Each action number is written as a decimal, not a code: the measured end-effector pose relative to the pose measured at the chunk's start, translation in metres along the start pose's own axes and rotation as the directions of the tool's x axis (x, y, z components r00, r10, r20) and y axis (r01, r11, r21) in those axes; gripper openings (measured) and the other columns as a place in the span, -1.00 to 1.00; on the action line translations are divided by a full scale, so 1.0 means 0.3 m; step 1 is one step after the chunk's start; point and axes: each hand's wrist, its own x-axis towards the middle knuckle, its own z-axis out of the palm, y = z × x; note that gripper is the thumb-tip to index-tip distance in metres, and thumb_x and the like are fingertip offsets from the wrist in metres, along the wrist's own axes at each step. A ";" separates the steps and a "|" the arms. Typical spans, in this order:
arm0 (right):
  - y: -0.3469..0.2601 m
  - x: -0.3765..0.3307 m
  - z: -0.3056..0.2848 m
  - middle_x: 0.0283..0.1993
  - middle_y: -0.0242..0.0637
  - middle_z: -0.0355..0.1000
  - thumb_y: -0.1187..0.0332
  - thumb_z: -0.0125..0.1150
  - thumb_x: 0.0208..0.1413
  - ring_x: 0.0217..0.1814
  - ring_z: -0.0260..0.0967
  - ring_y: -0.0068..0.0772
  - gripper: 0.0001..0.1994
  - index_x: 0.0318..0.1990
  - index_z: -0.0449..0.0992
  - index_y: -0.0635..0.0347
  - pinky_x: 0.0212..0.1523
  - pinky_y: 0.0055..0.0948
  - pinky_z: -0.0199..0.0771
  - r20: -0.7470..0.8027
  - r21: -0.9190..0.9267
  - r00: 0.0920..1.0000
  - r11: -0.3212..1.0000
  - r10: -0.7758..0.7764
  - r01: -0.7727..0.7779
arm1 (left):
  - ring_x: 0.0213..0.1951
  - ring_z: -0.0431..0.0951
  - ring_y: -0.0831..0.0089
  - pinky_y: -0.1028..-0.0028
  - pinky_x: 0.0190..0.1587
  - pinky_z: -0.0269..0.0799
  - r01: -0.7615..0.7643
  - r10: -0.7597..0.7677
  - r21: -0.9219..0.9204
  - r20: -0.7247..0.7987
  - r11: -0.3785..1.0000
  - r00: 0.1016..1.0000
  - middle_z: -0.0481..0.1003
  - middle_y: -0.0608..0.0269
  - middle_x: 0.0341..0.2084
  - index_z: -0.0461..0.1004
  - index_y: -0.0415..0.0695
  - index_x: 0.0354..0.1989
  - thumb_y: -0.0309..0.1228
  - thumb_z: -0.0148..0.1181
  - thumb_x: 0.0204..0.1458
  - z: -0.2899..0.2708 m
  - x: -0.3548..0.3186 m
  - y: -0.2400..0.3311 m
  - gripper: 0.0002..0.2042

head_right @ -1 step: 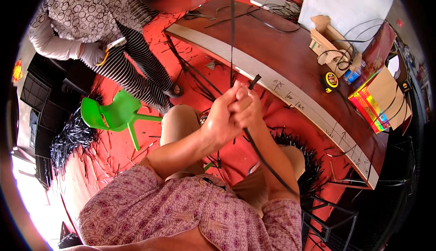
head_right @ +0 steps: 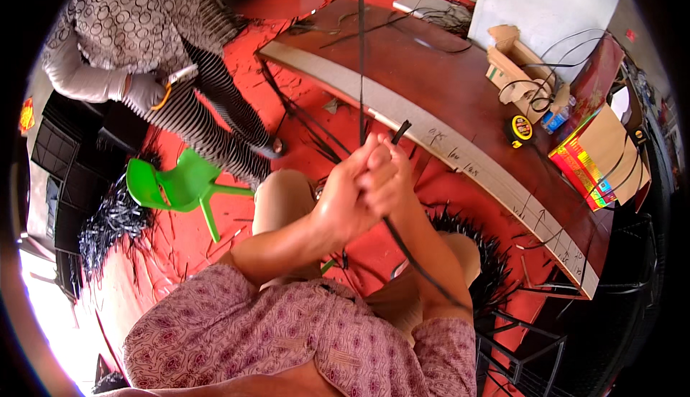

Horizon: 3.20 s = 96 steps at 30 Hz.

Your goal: The person sits on the floor and cuts black cables into short segments using a knife against a wooden board. They repeatedly gather the cut pieces and place them into a pile on the floor. Another person is visible in the background performing a similar task.

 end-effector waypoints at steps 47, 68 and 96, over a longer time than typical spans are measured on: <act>-0.196 0.079 0.182 -0.46 -0.48 0.22 0.16 0.05 0.24 -0.54 0.08 -0.72 -0.70 -0.22 0.43 0.27 -0.61 -0.67 0.04 -0.095 -0.375 0.799 0.764 -0.594 0.524 | -0.72 0.00 0.59 0.53 -0.65 -0.02 -0.527 0.543 0.184 -0.486 0.830 0.685 0.06 0.48 -0.73 0.22 -0.03 -0.46 -0.16 -0.27 0.30 -0.598 0.354 0.486 -0.68; -0.099 -0.171 0.327 -0.71 -0.58 -0.05 0.05 -0.22 0.33 -0.76 -0.17 -0.63 -0.66 -0.48 0.23 -0.04 -0.67 -0.54 -0.05 0.317 0.034 0.925 0.978 -0.207 0.207 | -0.33 0.44 0.34 0.34 -0.28 0.33 0.075 0.737 0.891 -0.416 0.449 0.532 0.42 0.26 -0.40 0.37 -0.21 -0.18 0.07 0.21 -0.02 -0.659 0.089 0.506 -0.47; 0.020 -0.864 0.230 -0.74 -0.59 -0.05 0.03 -0.27 0.34 -0.79 -0.23 -0.67 -0.63 -0.36 0.34 0.05 -0.74 -0.58 -0.12 0.058 0.143 0.934 0.929 -0.352 0.341 | -0.45 0.52 0.11 0.21 -0.43 0.41 -0.500 -0.353 0.656 0.355 -0.565 0.865 0.45 0.13 -0.53 0.34 -0.17 -0.38 -0.15 0.03 0.14 -0.172 -0.364 -0.103 -0.70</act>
